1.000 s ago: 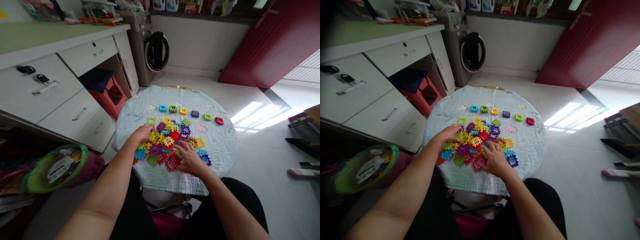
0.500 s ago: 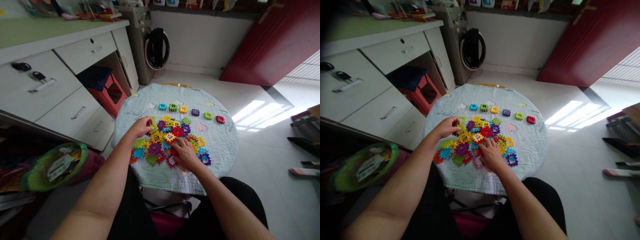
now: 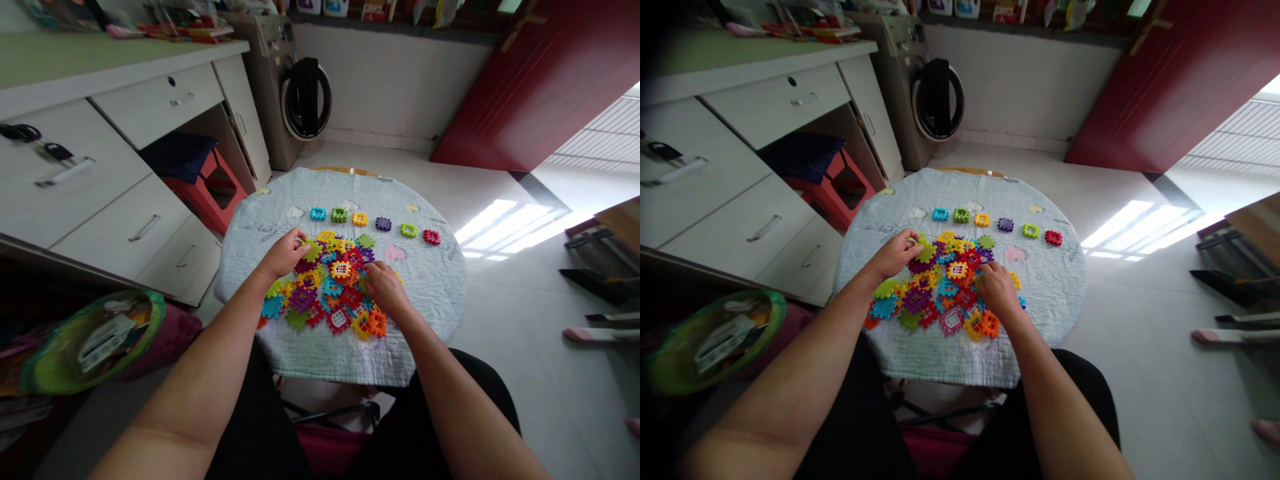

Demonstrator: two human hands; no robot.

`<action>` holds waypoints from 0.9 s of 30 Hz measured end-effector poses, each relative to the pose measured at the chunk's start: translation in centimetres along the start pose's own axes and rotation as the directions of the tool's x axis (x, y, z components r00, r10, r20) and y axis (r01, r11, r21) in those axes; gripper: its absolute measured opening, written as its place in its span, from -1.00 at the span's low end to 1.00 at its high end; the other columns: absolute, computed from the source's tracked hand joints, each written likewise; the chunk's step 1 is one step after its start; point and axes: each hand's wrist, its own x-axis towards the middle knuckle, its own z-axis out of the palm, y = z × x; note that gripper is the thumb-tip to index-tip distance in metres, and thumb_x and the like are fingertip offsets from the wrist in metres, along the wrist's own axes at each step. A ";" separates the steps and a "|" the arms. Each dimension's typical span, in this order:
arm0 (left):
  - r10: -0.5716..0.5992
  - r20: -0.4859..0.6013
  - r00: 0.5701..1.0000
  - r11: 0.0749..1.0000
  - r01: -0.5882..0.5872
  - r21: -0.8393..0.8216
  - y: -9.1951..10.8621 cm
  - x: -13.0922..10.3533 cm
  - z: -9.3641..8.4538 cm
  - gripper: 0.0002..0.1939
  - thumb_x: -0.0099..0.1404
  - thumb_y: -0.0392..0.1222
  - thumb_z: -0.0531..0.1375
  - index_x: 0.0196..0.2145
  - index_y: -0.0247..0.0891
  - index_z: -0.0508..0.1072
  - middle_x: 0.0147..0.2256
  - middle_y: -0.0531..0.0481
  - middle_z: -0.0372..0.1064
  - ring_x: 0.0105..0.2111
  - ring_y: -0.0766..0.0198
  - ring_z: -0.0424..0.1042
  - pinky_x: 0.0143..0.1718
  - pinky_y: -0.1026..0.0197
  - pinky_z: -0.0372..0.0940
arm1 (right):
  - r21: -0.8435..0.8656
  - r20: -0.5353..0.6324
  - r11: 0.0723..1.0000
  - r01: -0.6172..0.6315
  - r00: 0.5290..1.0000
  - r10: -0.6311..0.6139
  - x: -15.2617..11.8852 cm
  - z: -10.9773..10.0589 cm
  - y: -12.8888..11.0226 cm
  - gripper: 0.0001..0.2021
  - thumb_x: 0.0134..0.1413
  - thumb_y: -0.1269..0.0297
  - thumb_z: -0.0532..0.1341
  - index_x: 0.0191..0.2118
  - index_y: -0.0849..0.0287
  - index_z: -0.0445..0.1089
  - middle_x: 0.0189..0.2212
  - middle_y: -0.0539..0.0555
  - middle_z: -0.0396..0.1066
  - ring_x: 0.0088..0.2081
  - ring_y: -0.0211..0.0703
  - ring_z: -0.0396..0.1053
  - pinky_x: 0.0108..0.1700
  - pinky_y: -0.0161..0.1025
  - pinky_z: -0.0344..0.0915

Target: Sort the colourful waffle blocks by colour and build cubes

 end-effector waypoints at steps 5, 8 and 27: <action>0.004 0.025 1.000 0.986 0.000 -0.166 0.8 0.0 0.4 -0.82 0.18 -0.13 0.12 -0.28 -0.22 0.22 -0.54 0.17 0.19 -0.55 0.38 0.21 -0.48 0.30 0.11 | 0.070 -0.055 0.997 0.013 0.998 -0.009 -0.2 -0.4 -0.1 -0.67 0.08 0.39 0.13 -0.01 0.18 0.37 -0.06 0.17 0.37 -0.04 -0.05 0.30 0.03 -0.17 0.20; 0.015 0.055 0.998 0.977 -0.003 -0.212 1.2 -0.1 0.3 -0.80 0.13 -0.11 0.17 -0.34 -0.24 0.25 -0.44 0.10 0.29 -0.41 0.35 0.30 -0.35 0.27 0.21 | 0.092 -0.050 0.996 0.019 0.999 -0.014 -0.2 -0.4 -0.3 -0.67 0.07 0.40 0.14 -0.01 0.18 0.37 -0.05 0.17 0.36 -0.02 -0.06 0.29 0.05 -0.16 0.19; -0.105 0.146 0.984 0.923 0.042 0.383 -2.2 -0.2 -2.9 -0.81 0.07 -0.26 0.11 -0.30 -0.24 0.38 -0.51 0.08 0.29 -0.48 0.27 0.31 -0.40 0.24 0.19 | 0.190 -0.158 0.981 0.035 0.987 -0.004 -0.1 -1.6 1.1 -0.74 0.05 0.38 0.14 -0.11 0.17 0.41 -0.14 0.14 0.39 -0.09 -0.09 0.33 0.02 -0.14 0.21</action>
